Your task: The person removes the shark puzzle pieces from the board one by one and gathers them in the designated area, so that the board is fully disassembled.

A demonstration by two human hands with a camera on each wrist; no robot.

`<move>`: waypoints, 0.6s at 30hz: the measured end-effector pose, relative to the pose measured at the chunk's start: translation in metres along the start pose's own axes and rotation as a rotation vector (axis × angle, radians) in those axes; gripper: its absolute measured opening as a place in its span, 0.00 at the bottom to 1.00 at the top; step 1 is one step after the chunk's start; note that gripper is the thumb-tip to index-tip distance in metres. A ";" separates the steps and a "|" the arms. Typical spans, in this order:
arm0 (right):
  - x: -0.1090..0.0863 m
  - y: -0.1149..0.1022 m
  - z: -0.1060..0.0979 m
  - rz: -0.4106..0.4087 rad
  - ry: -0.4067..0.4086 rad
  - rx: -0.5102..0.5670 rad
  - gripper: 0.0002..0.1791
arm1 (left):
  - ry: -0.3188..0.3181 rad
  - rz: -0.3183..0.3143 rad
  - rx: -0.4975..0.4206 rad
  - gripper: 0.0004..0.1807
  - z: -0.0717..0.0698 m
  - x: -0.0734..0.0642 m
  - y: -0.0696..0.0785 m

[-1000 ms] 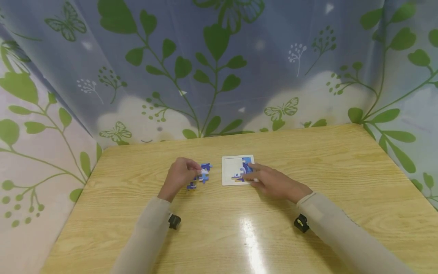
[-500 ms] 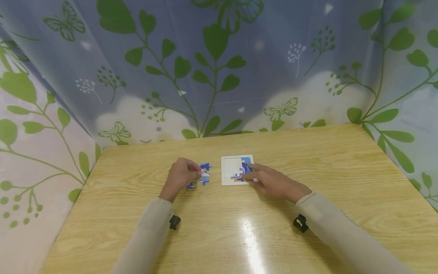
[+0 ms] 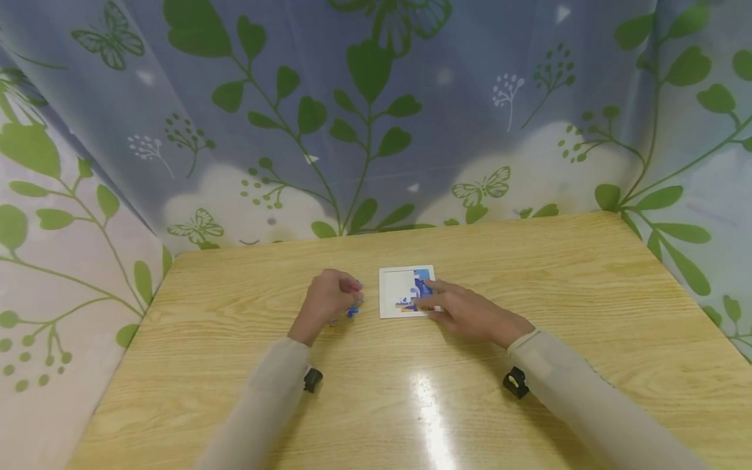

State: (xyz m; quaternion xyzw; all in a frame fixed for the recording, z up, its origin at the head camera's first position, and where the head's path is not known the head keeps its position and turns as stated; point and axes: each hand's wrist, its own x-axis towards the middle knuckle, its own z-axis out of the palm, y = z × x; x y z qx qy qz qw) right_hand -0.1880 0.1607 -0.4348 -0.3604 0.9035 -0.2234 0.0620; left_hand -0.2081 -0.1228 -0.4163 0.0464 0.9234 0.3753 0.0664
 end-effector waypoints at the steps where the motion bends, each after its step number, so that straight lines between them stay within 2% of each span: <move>1: 0.000 0.000 0.000 0.004 0.000 0.001 0.18 | -0.007 0.013 0.008 0.05 0.003 0.001 0.002; 9: 0.001 0.000 0.000 0.011 0.001 0.010 0.18 | -0.050 0.093 0.013 0.04 0.025 0.005 0.018; 18: 0.000 0.000 -0.002 0.013 -0.011 0.026 0.18 | -0.125 0.105 0.007 0.06 0.044 0.008 0.034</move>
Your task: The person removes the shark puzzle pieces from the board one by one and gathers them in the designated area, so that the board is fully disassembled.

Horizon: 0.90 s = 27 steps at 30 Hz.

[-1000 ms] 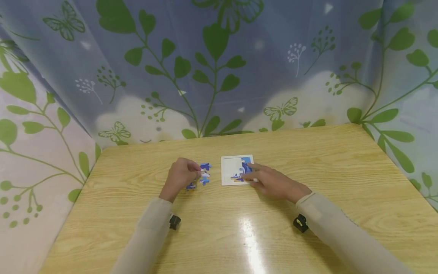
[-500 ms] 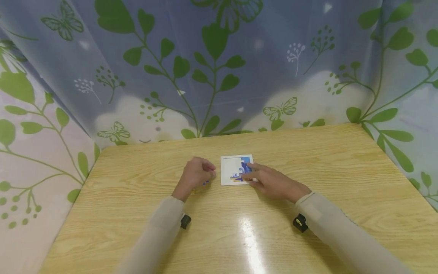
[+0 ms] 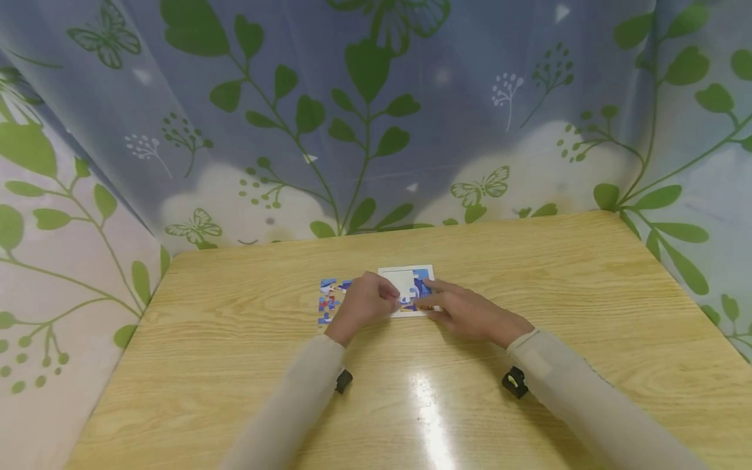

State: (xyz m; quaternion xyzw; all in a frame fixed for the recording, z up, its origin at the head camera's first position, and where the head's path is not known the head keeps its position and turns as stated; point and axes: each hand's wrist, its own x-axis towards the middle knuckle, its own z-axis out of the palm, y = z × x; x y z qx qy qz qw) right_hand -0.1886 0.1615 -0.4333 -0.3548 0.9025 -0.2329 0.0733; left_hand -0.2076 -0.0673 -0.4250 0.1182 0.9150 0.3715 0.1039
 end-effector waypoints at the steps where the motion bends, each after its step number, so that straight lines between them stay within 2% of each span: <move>1: 0.000 0.000 0.000 -0.002 0.000 0.000 0.18 | -0.004 0.004 0.005 0.06 0.002 0.000 0.001; 5: 0.000 0.000 0.000 -0.005 0.003 -0.002 0.18 | -0.011 0.015 0.022 0.06 0.007 0.002 0.004; 10: 0.000 0.002 0.000 -0.006 0.006 -0.007 0.17 | 0.003 -0.012 0.029 0.05 0.010 0.002 0.006; 16: -0.002 0.005 -0.001 0.006 -0.006 -0.008 0.18 | 0.014 -0.015 0.038 0.06 0.012 0.004 0.007; 27: -0.008 0.009 -0.005 -0.030 0.007 0.021 0.18 | 0.020 -0.040 0.040 0.08 0.010 0.002 0.007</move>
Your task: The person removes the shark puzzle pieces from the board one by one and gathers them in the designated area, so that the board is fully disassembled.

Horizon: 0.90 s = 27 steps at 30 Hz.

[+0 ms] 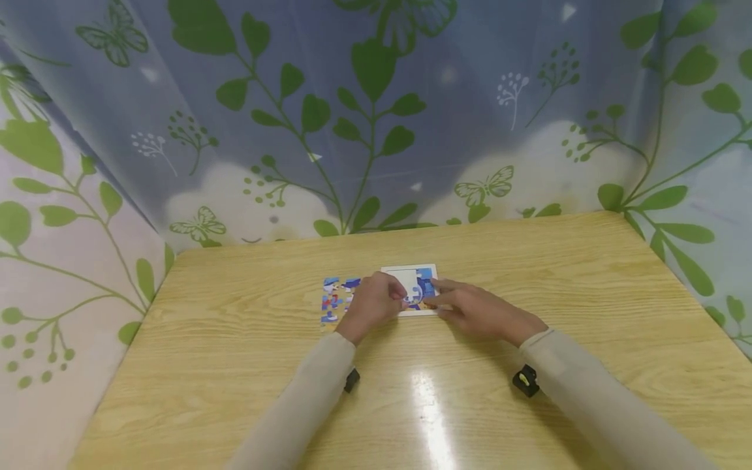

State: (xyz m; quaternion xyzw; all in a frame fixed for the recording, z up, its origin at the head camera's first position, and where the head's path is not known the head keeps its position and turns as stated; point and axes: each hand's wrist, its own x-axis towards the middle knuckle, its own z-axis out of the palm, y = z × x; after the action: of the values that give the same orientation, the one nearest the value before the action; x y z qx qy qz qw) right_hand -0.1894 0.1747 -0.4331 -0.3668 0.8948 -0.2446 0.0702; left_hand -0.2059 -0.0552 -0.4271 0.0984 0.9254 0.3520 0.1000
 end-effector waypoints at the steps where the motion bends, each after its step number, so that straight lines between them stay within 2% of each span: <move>1: 0.000 0.001 0.001 -0.001 0.004 0.003 0.18 | -0.001 -0.001 0.000 0.08 0.000 0.000 0.000; 16: 0.001 0.001 0.005 -0.024 0.026 -0.008 0.17 | -0.049 -0.031 0.001 0.09 -0.004 0.001 0.000; 27: 0.001 0.000 0.004 -0.018 0.023 -0.018 0.18 | -0.036 -0.055 -0.025 0.05 -0.005 0.000 0.004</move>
State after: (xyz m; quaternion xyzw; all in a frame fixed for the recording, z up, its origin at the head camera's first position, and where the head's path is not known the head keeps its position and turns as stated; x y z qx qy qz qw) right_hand -0.1891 0.1719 -0.4366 -0.3726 0.8944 -0.2414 0.0545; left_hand -0.2070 -0.0553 -0.4204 0.0779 0.9213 0.3590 0.1276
